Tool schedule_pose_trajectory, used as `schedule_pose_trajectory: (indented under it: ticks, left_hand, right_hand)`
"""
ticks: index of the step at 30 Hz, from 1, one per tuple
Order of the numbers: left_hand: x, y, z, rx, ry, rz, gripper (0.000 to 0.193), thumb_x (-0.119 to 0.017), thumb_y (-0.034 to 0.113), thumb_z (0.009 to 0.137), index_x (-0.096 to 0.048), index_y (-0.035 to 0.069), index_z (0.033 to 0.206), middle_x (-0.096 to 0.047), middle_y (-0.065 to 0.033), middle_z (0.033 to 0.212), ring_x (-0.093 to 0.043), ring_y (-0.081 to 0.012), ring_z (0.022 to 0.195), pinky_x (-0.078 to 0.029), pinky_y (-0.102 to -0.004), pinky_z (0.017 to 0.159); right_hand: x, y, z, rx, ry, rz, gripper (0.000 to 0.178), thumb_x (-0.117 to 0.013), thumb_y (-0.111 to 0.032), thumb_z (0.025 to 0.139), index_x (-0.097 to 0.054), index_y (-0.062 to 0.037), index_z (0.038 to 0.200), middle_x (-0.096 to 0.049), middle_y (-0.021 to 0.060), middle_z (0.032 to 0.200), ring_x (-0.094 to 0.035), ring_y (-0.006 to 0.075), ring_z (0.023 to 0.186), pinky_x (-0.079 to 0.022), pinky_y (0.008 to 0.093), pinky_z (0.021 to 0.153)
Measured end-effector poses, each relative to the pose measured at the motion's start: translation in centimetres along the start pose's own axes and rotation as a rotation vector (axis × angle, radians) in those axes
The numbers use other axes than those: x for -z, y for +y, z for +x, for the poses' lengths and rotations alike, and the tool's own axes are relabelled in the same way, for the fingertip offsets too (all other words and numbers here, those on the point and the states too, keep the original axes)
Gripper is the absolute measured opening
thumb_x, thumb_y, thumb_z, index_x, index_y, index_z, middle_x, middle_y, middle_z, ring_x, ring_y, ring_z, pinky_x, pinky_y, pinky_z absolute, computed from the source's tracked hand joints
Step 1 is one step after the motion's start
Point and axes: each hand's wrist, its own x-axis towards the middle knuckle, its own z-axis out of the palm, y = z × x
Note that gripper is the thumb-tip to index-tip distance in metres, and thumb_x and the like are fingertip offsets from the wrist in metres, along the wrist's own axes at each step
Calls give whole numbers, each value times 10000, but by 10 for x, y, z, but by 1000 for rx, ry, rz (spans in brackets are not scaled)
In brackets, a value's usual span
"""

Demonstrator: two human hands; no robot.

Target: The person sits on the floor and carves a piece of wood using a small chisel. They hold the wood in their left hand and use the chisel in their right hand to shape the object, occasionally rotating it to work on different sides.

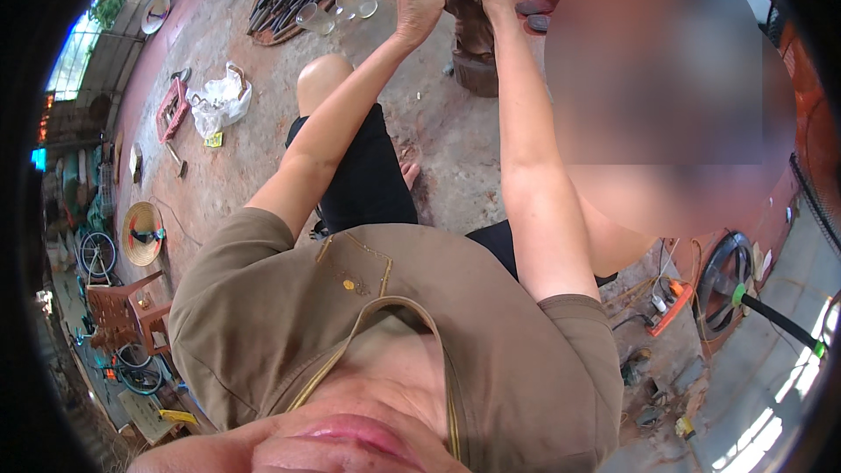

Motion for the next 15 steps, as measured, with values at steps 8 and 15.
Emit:
schedule_pose_trajectory:
  ticks: [8,15]
  left_hand:
    - [20,4,1,139,-125,-68,220,-718,223,821,-750,7,851,-729,-80,768,-658,-134,698,-496,-296,643]
    - [13,6,2,84,-71,-80,228,-729,213,817,-739,-14,844,-714,-67,733,-622,-110,651,-472,-279,608]
  right_hand:
    - [9,5,3,-26,-8,-31,765,-349,-614,990,-730,12,771,-682,94,661,-625,194,602,-489,328,606]
    - [3,5,5,-3,-45,-53,765,-366,-619,983,-730,22,780,-690,105,679,-633,199,596,-503,326,613]
